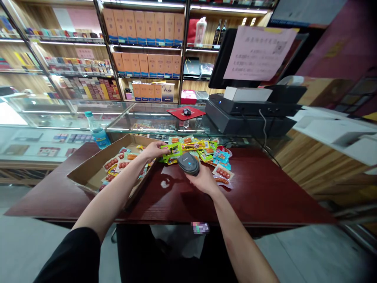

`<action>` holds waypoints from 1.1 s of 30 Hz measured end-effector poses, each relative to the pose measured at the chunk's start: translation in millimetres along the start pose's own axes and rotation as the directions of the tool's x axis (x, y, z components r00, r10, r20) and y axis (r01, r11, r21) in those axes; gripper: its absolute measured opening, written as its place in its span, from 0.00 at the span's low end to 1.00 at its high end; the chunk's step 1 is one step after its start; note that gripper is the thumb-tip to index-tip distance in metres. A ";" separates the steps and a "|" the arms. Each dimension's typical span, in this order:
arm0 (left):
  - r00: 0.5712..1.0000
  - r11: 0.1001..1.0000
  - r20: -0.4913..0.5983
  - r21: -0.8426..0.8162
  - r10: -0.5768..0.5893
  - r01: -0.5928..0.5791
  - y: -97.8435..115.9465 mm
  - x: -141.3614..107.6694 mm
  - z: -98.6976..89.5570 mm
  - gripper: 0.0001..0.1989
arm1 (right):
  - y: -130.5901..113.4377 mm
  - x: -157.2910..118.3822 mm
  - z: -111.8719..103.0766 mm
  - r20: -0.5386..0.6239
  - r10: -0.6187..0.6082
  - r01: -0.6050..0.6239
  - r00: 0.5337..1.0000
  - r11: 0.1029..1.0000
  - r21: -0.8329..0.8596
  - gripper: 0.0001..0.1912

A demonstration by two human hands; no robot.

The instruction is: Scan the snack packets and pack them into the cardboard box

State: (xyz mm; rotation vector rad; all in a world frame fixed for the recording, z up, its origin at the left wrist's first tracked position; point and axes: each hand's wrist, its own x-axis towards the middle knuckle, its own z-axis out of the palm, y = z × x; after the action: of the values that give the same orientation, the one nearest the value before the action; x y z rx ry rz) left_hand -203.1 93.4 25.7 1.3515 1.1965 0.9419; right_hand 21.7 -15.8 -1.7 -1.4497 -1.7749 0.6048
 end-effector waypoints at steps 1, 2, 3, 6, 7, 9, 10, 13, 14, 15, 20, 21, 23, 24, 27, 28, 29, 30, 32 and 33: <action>1.000 1.000 0.001 0.000 0.008 -0.008 0.3 -0.2 0.1 0.19 | 0.5 0.0 0.3 -0.001 0.001 -0.001 1.000 1.000 -0.005 0.17; 1.000 1.000 0.002 -0.004 0.012 -0.012 0.5 -0.4 0.0 0.19 | 1.0 0.1 0.6 -0.003 0.001 -0.001 1.000 1.000 -0.008 0.17; 1.000 1.000 0.002 -0.008 0.014 -0.014 0.6 -0.5 -0.2 0.20 | 1.4 0.2 0.7 -0.007 0.000 0.000 1.000 1.000 -0.009 0.17; 1.000 1.000 -0.015 -0.011 0.003 -0.003 -0.1 -0.2 -1.3 0.23 | 2.1 0.3 0.4 -0.021 -0.005 0.005 1.000 1.000 -0.009 0.17; 1.000 1.000 -0.014 -0.012 0.000 0.000 -0.7 0.2 -1.5 0.23 | 2.3 0.4 0.3 -0.024 -0.006 0.006 1.000 1.000 -0.012 0.16; 1.000 1.000 0.004 -0.020 0.005 -0.005 -2.3 1.4 -1.5 0.24 | 2.8 0.5 0.4 -0.027 -0.012 0.012 1.000 1.000 -0.020 0.15; 1.000 0.999 0.019 -0.030 0.014 -0.013 -3.0 2.1 -1.4 0.23 | 3.2 0.6 0.5 -0.028 -0.017 0.017 0.999 1.000 -0.024 0.14; 0.999 0.998 0.031 -0.051 0.044 -0.042 -2.4 3.5 -2.5 0.23 | 4.3 0.9 1.5 -0.035 -0.033 0.032 0.999 0.999 -0.036 0.14; 0.999 0.998 0.016 -0.048 0.048 -0.047 -0.8 3.6 -4.5 0.23 | 4.2 1.0 1.7 -0.036 -0.033 0.032 0.999 0.999 -0.040 0.14; 0.998 0.998 -0.011 -0.042 0.056 -0.056 1.6 3.3 -7.7 0.23 | 3.6 1.1 1.9 -0.037 -0.030 0.028 0.999 0.999 -0.042 0.15; 0.947 0.980 -0.258 -0.003 0.193 -0.200 20.7 -2.6 -44.2 0.23 | -7.4 1.8 0.6 -0.019 -0.017 0.016 1.000 0.999 -0.044 0.18; 0.925 0.972 -0.311 -0.008 0.219 -0.233 23.9 -4.0 -53.4 0.23 | -10.1 2.2 0.2 -0.012 -0.024 0.023 1.000 0.999 -0.044 0.18; 0.886 0.960 -0.394 -0.028 0.246 -0.279 27.7 -6.2 -68.7 0.25 | -14.4 3.6 0.0 0.005 -0.042 0.042 0.999 0.998 -0.044 0.18; 0.874 0.957 -0.417 -0.032 0.250 -0.289 28.2 -6.7 -73.6 0.25 | -15.6 4.4 0.2 0.011 -0.050 0.050 0.999 0.998 -0.044 0.18; 0.879 0.960 -0.406 -0.011 0.251 -0.279 25.3 -5.5 -73.7 0.25 | -15.4 6.4 1.6 0.023 -0.054 0.055 0.998 0.998 -0.043 0.16; 0.890 0.965 -0.384 0.004 0.245 -0.264 23.3 -4.5 -69.1 0.25 | -14.2 6.7 1.9 0.018 -0.052 0.053 0.998 0.998 -0.042 0.16; 0.904 0.968 -0.355 0.021 0.240 -0.248 20.9 -3.3 -62.9 0.25 | -12.6 6.6 2.0 0.011 -0.051 0.052 0.999 0.998 -0.039 0.15; 0.917 0.972 -0.322 0.042 0.234 -0.233 18.3 -2.1 -55.5 0.24 | -10.6 6.2 1.5 0.002 -0.051 0.052 0.999 0.998 -0.036 0.15; 0.941 0.973 -0.248 0.099 0.229 -0.211 12.3 0.3 -39.2 0.22 | -5.8 4.2 -1.3 -0.017 -0.052 0.052 0.998 0.998 -0.028 0.16; 0.951 0.970 -0.208 0.134 0.229 -0.204 9.1 1.6 -31.0 0.21 | -3.0 2.8 -3.7 -0.027 -0.051 0.050 0.998 0.998 -0.024 0.16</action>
State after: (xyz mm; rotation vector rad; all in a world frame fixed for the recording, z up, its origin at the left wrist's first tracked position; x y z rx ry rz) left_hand -231.5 101.6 38.9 1.5203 1.3020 1.2241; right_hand 22.6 -14.3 3.6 -1.4183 -1.7971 0.5373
